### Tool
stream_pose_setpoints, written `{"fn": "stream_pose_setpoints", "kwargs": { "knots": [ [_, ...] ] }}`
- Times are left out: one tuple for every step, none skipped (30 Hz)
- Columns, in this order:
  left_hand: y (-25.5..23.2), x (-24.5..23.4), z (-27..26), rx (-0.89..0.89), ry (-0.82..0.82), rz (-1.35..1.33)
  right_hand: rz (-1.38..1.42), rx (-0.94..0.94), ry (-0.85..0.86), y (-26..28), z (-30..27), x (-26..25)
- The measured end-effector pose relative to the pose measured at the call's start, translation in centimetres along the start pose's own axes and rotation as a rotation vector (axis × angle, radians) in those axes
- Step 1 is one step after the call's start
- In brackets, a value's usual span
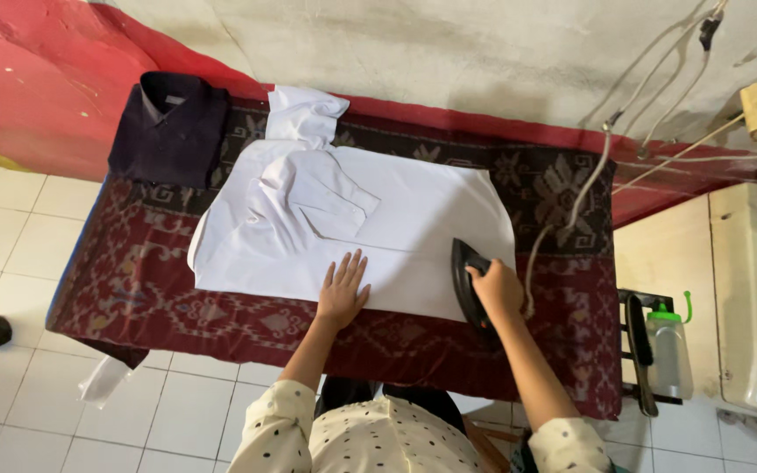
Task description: The person irons a white long-sleeved shirt by hand using a dry iron, pressing the front panels, collar, and sleeves while frequently smoothing and refolding the fabric on an ironing board.
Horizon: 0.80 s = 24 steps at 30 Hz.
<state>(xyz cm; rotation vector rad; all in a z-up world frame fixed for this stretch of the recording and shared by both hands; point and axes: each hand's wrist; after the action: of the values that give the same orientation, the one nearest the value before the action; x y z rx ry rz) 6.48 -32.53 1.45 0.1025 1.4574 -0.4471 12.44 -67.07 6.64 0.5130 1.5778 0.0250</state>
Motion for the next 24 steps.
{"fn": "stream_pose_setpoints", "kwargs": {
  "knots": [
    [0.0,-0.1,0.1,0.000,-0.002,-0.002,-0.009,0.006,0.035,-0.6,0.2,-0.6],
    [0.0,-0.2,0.2,0.000,-0.004,-0.004,-0.017,0.012,0.071,-1.1,0.4,-1.0],
    [-0.1,-0.2,-0.1,-0.002,-0.001,-0.010,-0.026,-0.039,0.082,-1.6,0.2,-1.3],
    [-0.2,-0.2,-0.6,0.002,0.005,-0.017,-0.034,-0.091,0.093,-2.2,-0.1,-1.5],
    [0.0,-0.2,-0.3,0.008,0.002,-0.021,-0.041,-0.145,0.094,-2.5,0.1,-1.7],
    [0.2,-0.3,-0.1,0.014,-0.001,-0.026,-0.065,-0.175,0.123,-2.9,0.1,-1.9],
    [0.2,-0.2,-0.2,0.016,-0.006,-0.016,-0.091,-0.206,0.157,-3.4,-0.3,-2.0],
    [0.2,-0.2,-0.3,0.017,-0.010,-0.005,-0.117,-0.236,0.192,-3.6,-0.7,-2.0],
    [0.3,-0.1,-0.4,0.024,-0.013,0.006,-0.090,-0.239,0.177,-3.7,-1.2,-1.9],
    [0.3,-0.1,-0.5,0.025,0.006,-0.010,-0.064,-0.241,0.161,-3.7,-1.6,-1.8],
    [0.5,-0.1,-0.2,0.023,0.018,-0.022,-0.037,-0.251,0.141,-3.3,-1.6,-1.7],
    [0.7,-0.1,-0.1,0.022,0.030,-0.035,-0.034,-0.178,0.161,-2.7,-1.4,-1.7],
    [0.8,-0.1,-0.3,0.021,0.028,-0.051,-0.031,-0.103,0.188,-2.0,-1.5,-1.5],
    [1.0,-0.1,-0.5,0.020,0.025,-0.067,-0.029,-0.028,0.215,-1.3,-1.7,-1.3],
    [1.4,-0.1,-0.4,0.021,0.017,-0.081,-0.013,-0.012,0.249,-0.5,-1.8,-1.2],
    [1.8,-0.2,-0.5,0.018,0.023,-0.065,0.004,0.003,0.284,0.2,-2.0,-1.1],
    [2.2,-0.3,-0.8,0.014,0.033,-0.050,0.020,0.020,0.322,0.8,-2.4,-1.0],
    [2.7,-0.4,-1.1,0.010,0.043,-0.035,0.000,-0.072,0.287,1.4,-2.7,-0.9],
    [3.1,-0.5,-1.5,0.019,0.027,-0.020,-0.020,-0.161,0.253,1.9,-3.1,-0.6],
    [3.7,-0.7,-1.8,0.027,0.011,-0.004,-0.040,-0.249,0.218,2.4,-3.4,-0.4],
    [4.2,-0.8,-2.1,0.038,-0.005,0.010,-0.060,-0.207,0.221,2.9,-3.7,-0.1],
    [4.6,-0.9,-2.4,0.038,-0.003,0.002,-0.079,-0.165,0.224,3.7,-3.7,0.4],
    [5.1,-1.1,-2.6,0.036,-0.006,-0.004,-0.099,-0.127,0.225,4.4,-3.6,0.8],
    [5.5,-1.2,-2.8,0.034,-0.009,-0.010,-0.049,-0.132,0.173,5.1,-3.9,1.3]
  ]
}}
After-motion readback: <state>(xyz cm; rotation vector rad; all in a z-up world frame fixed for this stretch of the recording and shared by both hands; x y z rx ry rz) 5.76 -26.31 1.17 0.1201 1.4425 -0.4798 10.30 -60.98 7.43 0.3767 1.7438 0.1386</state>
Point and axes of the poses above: each hand's wrist, its own z-axis towards the middle knuckle, its own x-axis out of the palm, y = z × x, and after that the axes turned 6 degrees about x, right-handed
